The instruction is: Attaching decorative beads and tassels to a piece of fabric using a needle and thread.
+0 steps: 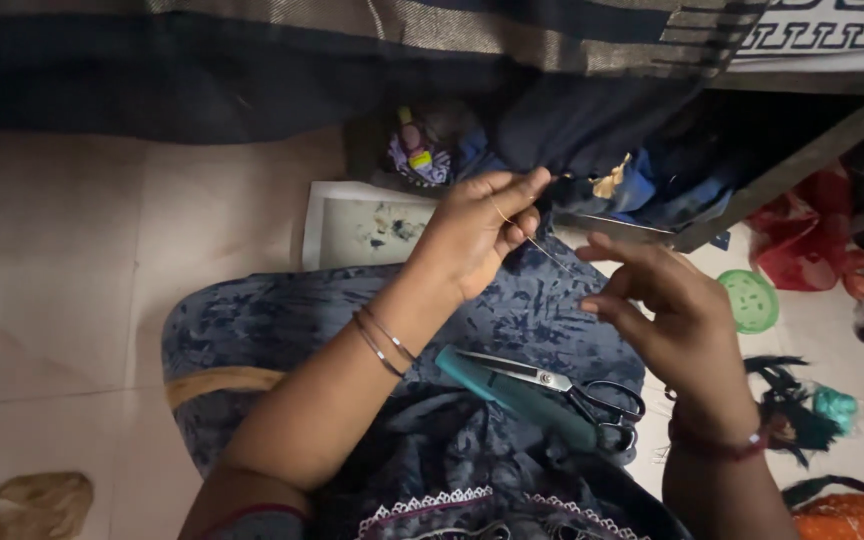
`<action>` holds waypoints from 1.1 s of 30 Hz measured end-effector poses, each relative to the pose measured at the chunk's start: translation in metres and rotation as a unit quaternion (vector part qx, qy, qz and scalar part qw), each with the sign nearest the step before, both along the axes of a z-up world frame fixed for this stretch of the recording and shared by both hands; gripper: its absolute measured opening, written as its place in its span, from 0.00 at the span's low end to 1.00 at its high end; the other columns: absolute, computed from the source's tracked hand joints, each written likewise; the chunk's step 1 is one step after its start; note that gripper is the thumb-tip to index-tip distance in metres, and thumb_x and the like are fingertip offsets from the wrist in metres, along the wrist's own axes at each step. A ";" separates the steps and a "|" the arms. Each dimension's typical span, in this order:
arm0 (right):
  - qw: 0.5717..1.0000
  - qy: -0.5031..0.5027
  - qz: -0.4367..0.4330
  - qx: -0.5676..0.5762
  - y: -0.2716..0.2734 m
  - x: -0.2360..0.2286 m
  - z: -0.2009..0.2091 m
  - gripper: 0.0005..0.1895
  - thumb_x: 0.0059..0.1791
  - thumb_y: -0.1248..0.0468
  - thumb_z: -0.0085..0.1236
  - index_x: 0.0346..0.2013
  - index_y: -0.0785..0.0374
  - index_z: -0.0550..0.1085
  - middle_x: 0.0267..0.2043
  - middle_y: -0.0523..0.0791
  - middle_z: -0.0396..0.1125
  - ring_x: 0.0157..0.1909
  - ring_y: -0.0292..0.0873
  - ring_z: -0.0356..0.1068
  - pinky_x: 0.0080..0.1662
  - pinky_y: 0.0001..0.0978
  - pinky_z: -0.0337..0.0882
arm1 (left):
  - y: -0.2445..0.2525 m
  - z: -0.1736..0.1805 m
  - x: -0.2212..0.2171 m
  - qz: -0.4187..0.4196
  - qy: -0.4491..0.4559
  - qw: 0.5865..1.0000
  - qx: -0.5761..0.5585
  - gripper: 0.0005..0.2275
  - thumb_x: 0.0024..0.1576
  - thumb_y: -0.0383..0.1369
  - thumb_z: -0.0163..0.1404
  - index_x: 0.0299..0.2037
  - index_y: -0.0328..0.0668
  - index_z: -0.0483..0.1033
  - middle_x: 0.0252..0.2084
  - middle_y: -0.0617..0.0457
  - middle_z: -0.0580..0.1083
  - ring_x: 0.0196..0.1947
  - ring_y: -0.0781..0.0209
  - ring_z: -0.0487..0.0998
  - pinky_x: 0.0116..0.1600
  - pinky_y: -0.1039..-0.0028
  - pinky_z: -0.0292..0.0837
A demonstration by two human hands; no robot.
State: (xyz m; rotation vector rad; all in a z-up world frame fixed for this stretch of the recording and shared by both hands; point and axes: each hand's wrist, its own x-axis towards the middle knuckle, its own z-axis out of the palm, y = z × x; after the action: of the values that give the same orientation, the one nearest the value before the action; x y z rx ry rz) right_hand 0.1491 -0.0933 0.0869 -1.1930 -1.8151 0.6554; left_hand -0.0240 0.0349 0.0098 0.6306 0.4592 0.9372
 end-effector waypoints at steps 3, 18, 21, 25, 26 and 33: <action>0.997 -0.018 -0.062 -0.051 -0.006 0.003 0.004 0.29 0.43 0.77 0.64 0.60 0.63 0.72 0.54 0.48 0.73 0.35 0.32 0.72 0.38 0.24 0.77 | 0.000 0.003 -0.001 0.016 -0.005 1.000 -0.021 0.07 0.61 0.32 0.55 0.33 0.37 0.77 0.27 0.61 0.71 0.26 0.72 0.70 0.30 0.83 0.64; 0.937 -0.309 -0.034 0.161 0.038 -0.002 0.076 0.05 0.45 0.70 0.69 0.34 0.60 0.81 0.34 0.43 0.69 0.39 0.44 0.65 0.39 0.37 0.65 | -0.003 0.036 -0.029 -0.092 0.209 0.961 0.154 0.10 0.59 0.35 0.57 0.38 0.33 0.83 0.20 0.60 0.71 0.18 0.75 0.66 0.24 0.83 0.60; 0.932 -0.292 -0.011 0.214 0.060 -0.008 0.078 0.07 0.46 0.71 0.69 0.37 0.60 0.79 0.38 0.43 0.68 0.45 0.48 0.66 0.45 0.38 0.68 | 0.001 0.036 -0.036 -0.120 0.144 0.972 0.143 0.10 0.59 0.34 0.58 0.39 0.32 0.83 0.23 0.61 0.72 0.21 0.76 0.65 0.26 0.83 0.58; 0.928 -0.304 0.037 0.212 0.070 -0.022 0.093 0.09 0.43 0.73 0.67 0.37 0.61 0.80 0.40 0.44 0.69 0.45 0.48 0.66 0.45 0.39 0.69 | 0.001 0.033 -0.036 -0.048 0.246 0.943 0.218 0.11 0.59 0.34 0.59 0.35 0.29 0.84 0.22 0.57 0.72 0.20 0.73 0.64 0.26 0.80 0.57; 0.911 -0.327 0.064 0.243 0.071 -0.028 0.102 0.10 0.39 0.74 0.65 0.34 0.62 0.79 0.44 0.47 0.69 0.46 0.52 0.66 0.46 0.41 0.70 | 0.001 0.036 -0.037 0.004 0.317 0.903 0.289 0.10 0.59 0.34 0.59 0.36 0.31 0.84 0.24 0.58 0.75 0.23 0.73 0.68 0.29 0.80 0.63; 0.820 -0.420 0.201 0.334 0.100 -0.046 0.121 0.08 0.38 0.70 0.64 0.32 0.64 0.79 0.47 0.46 0.71 0.48 0.50 0.74 0.48 0.39 0.75 | -0.008 0.008 -0.028 0.059 0.204 0.941 0.262 0.07 0.63 0.31 0.54 0.40 0.33 0.80 0.32 0.56 0.79 0.34 0.71 0.78 0.45 0.78 0.75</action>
State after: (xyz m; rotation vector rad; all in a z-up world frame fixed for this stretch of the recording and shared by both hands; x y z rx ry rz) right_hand 0.1031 0.0068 0.2077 -0.6147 -2.7456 -0.4105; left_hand -0.0515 0.0268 0.0178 1.3109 0.6249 1.0525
